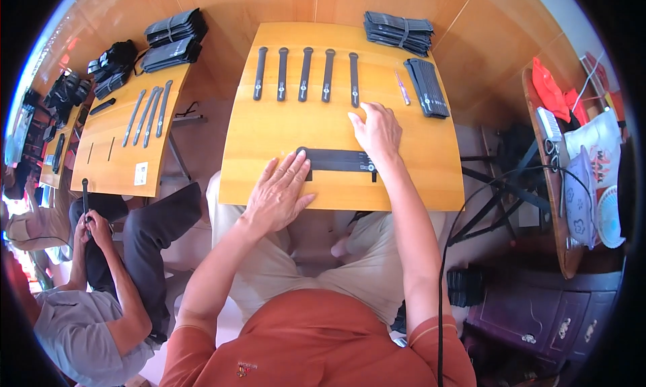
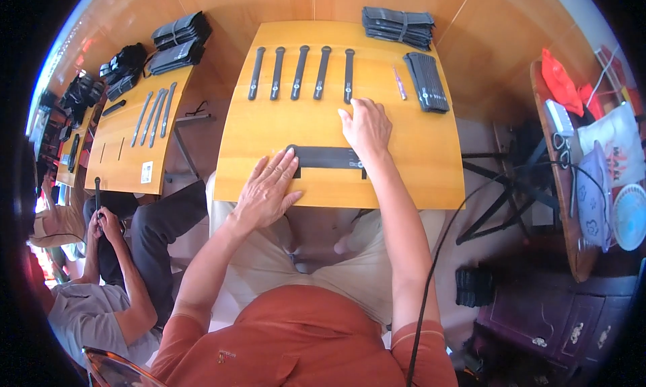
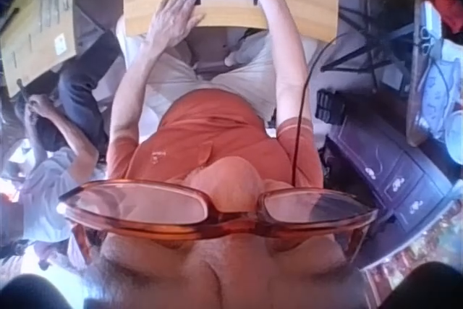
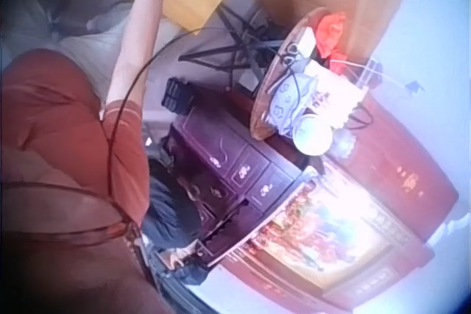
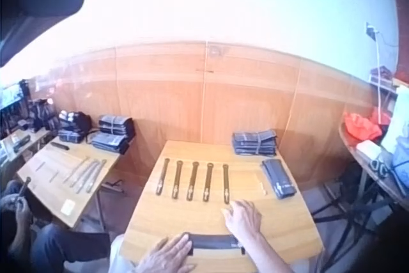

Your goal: Inspecting individual watch straps and organizing them into neat stacks on a workbench.

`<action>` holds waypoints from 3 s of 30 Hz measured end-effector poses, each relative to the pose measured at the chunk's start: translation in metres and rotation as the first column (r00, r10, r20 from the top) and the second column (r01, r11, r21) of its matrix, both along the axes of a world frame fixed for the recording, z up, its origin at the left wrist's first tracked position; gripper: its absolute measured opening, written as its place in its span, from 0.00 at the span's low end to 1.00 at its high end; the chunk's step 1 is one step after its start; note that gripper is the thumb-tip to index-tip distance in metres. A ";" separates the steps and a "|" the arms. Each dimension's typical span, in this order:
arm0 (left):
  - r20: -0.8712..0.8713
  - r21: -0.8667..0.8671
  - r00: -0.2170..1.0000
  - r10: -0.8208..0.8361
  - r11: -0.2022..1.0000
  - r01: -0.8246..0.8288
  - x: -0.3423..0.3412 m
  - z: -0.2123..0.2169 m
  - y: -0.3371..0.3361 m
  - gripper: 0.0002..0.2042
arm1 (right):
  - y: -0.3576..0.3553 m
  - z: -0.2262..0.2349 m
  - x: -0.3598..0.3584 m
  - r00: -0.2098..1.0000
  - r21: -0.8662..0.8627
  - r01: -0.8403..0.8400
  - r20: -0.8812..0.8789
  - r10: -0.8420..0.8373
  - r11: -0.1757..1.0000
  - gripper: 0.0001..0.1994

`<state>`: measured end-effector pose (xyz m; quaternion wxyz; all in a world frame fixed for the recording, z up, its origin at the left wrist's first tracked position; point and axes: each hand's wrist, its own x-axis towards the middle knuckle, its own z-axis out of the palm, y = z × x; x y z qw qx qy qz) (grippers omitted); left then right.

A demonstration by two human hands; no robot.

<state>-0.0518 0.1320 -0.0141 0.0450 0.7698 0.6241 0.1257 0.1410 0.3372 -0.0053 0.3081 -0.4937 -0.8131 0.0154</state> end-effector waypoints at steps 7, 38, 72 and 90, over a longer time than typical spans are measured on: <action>0.028 0.028 1.000 -0.002 1.000 0.002 0.000 -0.003 -0.001 0.35 | 0.052 -0.006 -0.017 0.951 -0.149 0.097 0.307 -0.047 0.984 0.10; 0.887 -0.258 -0.418 0.194 0.961 -0.100 0.073 0.053 -0.030 0.13 | -0.186 0.020 0.065 0.504 -0.410 -0.551 -0.858 -0.101 0.727 0.08; 0.762 -0.545 0.250 0.598 0.800 -0.252 -0.005 0.012 0.031 0.06 | -0.090 -0.010 0.101 0.841 -0.540 -0.244 -0.531 -0.102 0.805 0.09; 0.714 -0.543 0.311 0.627 0.777 -0.318 -0.003 0.008 0.037 0.07 | -0.082 -0.008 0.096 0.852 -0.611 -0.193 -0.492 -0.177 0.768 0.08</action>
